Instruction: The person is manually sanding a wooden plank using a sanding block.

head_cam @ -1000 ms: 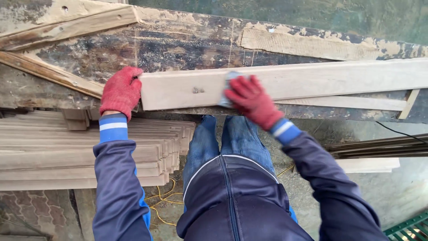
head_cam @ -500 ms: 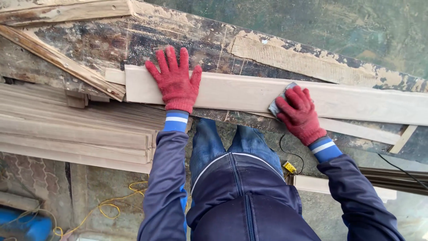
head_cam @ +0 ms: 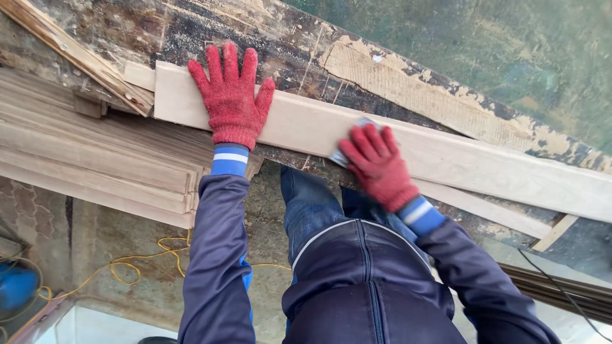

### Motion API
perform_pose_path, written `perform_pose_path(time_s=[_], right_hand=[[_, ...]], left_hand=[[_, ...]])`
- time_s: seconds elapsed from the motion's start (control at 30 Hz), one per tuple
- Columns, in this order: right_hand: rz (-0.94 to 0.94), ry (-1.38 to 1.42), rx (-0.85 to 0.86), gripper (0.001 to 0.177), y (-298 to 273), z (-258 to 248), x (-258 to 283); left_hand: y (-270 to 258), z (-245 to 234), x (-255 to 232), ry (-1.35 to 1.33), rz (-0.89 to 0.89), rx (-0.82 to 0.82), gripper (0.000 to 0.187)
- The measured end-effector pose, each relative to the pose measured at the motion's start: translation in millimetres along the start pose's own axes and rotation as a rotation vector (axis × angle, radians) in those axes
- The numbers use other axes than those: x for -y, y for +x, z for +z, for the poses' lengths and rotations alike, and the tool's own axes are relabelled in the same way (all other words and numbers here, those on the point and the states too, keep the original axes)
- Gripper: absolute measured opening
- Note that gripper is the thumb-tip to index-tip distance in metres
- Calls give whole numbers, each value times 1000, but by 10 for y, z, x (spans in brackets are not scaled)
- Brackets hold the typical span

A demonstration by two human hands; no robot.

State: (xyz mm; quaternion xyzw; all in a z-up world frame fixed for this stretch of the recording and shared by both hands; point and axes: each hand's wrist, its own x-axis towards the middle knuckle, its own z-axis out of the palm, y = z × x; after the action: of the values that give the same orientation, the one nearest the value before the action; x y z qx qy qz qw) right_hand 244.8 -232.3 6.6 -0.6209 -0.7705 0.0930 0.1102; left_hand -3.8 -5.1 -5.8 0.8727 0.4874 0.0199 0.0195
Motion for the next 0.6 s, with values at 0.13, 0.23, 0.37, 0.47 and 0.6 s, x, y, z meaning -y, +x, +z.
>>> perform_pose_path(time_s=[0.13,0.23,0.37,0.47,0.6], right_hand=[[62,19,85,58,-344,-138,-301],[75,-61,70,61,-77,138,-84],[-82,53,-7,65,530,220,287],[-80,97,-5,64,420,219,212],[35,22,89,62,-193,-79,-194]], left_hand=[[-9,-38,-9,-26,-10,-32,64],[17,-40,-9,-33,25,-90,60],[-2,-62,-26,-36,11,-53,61],[-10,-89,-17,-46,23,-56,61],[-9,-19,-2,-26,18,-68,61]])
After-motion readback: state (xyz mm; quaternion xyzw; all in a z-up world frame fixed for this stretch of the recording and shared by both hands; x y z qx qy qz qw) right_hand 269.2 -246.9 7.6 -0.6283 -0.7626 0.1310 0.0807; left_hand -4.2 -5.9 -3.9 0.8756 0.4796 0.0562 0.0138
